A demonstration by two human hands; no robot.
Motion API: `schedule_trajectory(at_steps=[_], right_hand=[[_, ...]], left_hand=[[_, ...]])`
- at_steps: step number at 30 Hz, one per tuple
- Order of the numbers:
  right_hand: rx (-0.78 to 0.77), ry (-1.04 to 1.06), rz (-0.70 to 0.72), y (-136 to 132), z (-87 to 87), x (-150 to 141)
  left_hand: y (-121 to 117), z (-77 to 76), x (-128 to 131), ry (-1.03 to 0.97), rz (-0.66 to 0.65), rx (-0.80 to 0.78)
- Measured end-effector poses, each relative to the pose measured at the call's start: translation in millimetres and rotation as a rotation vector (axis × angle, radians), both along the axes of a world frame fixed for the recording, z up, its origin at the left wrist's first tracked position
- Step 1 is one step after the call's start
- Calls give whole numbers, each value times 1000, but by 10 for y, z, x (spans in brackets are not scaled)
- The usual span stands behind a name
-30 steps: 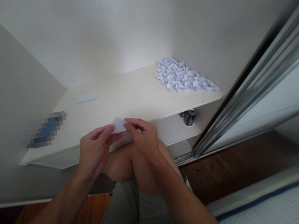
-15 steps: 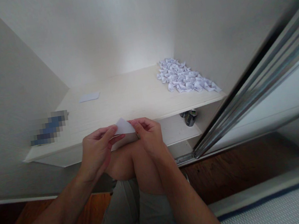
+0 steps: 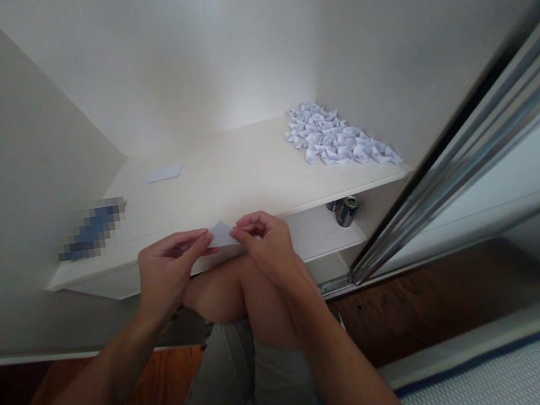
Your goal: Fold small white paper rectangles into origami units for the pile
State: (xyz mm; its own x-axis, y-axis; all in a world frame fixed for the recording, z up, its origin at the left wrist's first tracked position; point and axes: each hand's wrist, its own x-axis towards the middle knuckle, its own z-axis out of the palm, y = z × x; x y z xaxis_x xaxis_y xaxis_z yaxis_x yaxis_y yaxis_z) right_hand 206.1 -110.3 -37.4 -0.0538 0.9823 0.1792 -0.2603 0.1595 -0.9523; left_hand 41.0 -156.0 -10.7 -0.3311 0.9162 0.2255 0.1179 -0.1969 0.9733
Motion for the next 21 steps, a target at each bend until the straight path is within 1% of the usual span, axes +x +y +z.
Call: schedule_trajectory(at_steps=[4,6,9,12,14,16,18,21], right_hand=[[2,-24,59,2,1,-4],[16,-35,84,3,-3,-16],[43,-56,106,-2,-13,-39],[65,-69,90,-5,-17,-46],[58,-66,91,-1,-15,-37],[31,-43,115,8,-13,-22],[-1,-2,150,21,-13,-9],[-49,70,194,40,-15,1]], left_hand=[[-24,0,-122,218,-5,68],[-24,4,-168,283,-24,76],[-12,3,-197,269,-56,77],[0,-11,-201,213,-79,66],[2,-14,-220,222,-100,55],[3,3,-273,329,-118,80],[6,39,-359,517,-158,153],[22,95,-505,736,-279,272]])
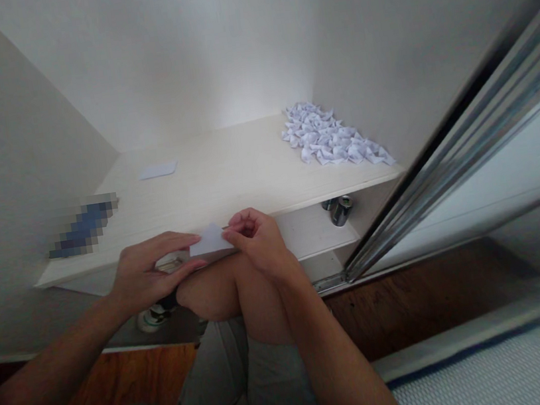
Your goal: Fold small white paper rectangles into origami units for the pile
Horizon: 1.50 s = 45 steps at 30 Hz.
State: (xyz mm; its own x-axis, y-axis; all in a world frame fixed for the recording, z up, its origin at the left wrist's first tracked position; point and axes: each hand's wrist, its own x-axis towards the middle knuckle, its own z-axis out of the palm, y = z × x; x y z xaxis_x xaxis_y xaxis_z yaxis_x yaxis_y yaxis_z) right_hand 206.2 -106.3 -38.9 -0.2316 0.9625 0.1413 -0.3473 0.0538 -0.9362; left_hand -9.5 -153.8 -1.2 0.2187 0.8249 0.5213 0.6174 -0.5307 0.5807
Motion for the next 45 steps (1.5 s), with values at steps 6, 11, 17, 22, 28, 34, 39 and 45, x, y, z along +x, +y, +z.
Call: schedule_trajectory(at_steps=[6,11,17,22,28,34,39,45], right_hand=[[29,33,48,3,18,0],[38,57,45,-34,45,16],[29,152,98,-101,37,62],[176,71,105,-157,9,74],[337,-54,-34,-214,63,49],[499,-141,-176,-282,146,49],[485,-109,-228,-340,137,37],[236,22,-198,-331,153,-4]], left_hand=[[23,18,-92,126,-108,130],[24,17,-45,85,-74,139],[7,79,-32,48,-21,265],[-19,166,-23,49,-13,267],[-65,223,-10,87,-37,309],[-100,227,34,24,-3,233],[-128,216,175,-91,5,216],[-140,201,351,-413,-16,-43]])
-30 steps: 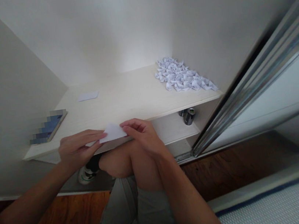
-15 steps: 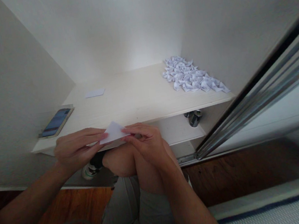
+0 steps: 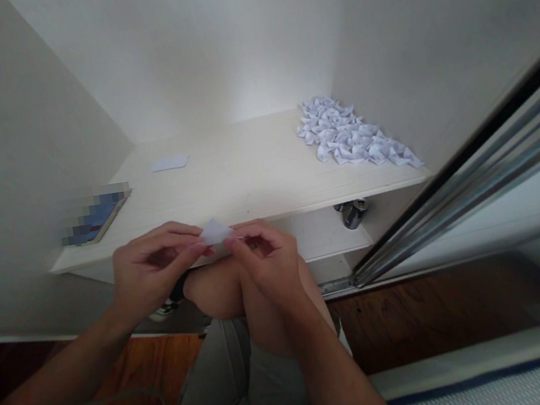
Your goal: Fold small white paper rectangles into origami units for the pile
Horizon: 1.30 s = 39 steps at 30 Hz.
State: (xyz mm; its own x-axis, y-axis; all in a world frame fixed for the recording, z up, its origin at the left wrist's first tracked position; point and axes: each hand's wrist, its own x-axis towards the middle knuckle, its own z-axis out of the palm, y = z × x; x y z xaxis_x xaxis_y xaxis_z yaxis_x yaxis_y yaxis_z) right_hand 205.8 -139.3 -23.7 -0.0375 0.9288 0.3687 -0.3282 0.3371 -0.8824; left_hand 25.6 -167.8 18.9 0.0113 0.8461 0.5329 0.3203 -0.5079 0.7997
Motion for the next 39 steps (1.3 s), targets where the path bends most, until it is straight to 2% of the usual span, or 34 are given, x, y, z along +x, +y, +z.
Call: schedule_trajectory(at_steps=[4,9,13,18,21,26,39], right_hand=[[-146,52,53,49,9,-15],[-228,117,54,135,-36,-42],[-296,155,18,204,-63,-73],[-344,186,-9,247,-77,-101],[-354,189,-35,247,-77,-103],[-324,180,11,233,-80,-95],[-243,164,39,147,-73,-52]], left_hand=[[56,-71,16,-214,6,-239],[160,-144,33,-377,78,-373],[216,-158,81,-415,83,-379],[293,-197,153,-331,83,-333],[333,-214,209,-352,97,-349],[332,-213,261,-460,29,-422],[248,-174,181,-474,-90,-373]])
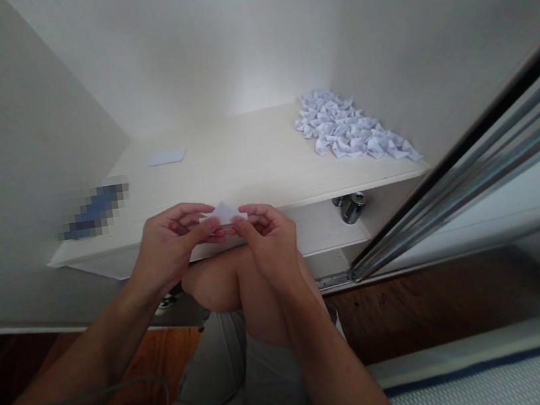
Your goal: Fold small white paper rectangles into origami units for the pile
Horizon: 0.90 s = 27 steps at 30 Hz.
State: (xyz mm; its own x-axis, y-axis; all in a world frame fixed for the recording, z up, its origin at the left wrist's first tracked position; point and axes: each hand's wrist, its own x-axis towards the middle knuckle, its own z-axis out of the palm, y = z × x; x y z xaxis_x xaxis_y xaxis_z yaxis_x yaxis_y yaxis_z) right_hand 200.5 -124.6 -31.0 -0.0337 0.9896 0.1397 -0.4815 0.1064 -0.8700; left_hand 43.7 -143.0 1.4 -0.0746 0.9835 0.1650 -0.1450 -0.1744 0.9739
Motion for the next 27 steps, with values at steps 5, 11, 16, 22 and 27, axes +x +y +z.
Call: schedule_trajectory(at_steps=[5,11,16,22,27], right_hand=[[71,-2,-10,-54,11,-2],[173,-23,-76,-144,63,-48],[193,-8,-267,-318,141,-190],[241,-46,-490,-488,93,-340],[103,-89,-509,-561,32,-383]], left_hand=[[-76,14,-73,-6,-5,26],[-203,16,-13,-54,86,83],[-339,-34,277,-250,352,180],[-453,-76,557,-260,504,269],[-484,-33,610,-228,543,203]])
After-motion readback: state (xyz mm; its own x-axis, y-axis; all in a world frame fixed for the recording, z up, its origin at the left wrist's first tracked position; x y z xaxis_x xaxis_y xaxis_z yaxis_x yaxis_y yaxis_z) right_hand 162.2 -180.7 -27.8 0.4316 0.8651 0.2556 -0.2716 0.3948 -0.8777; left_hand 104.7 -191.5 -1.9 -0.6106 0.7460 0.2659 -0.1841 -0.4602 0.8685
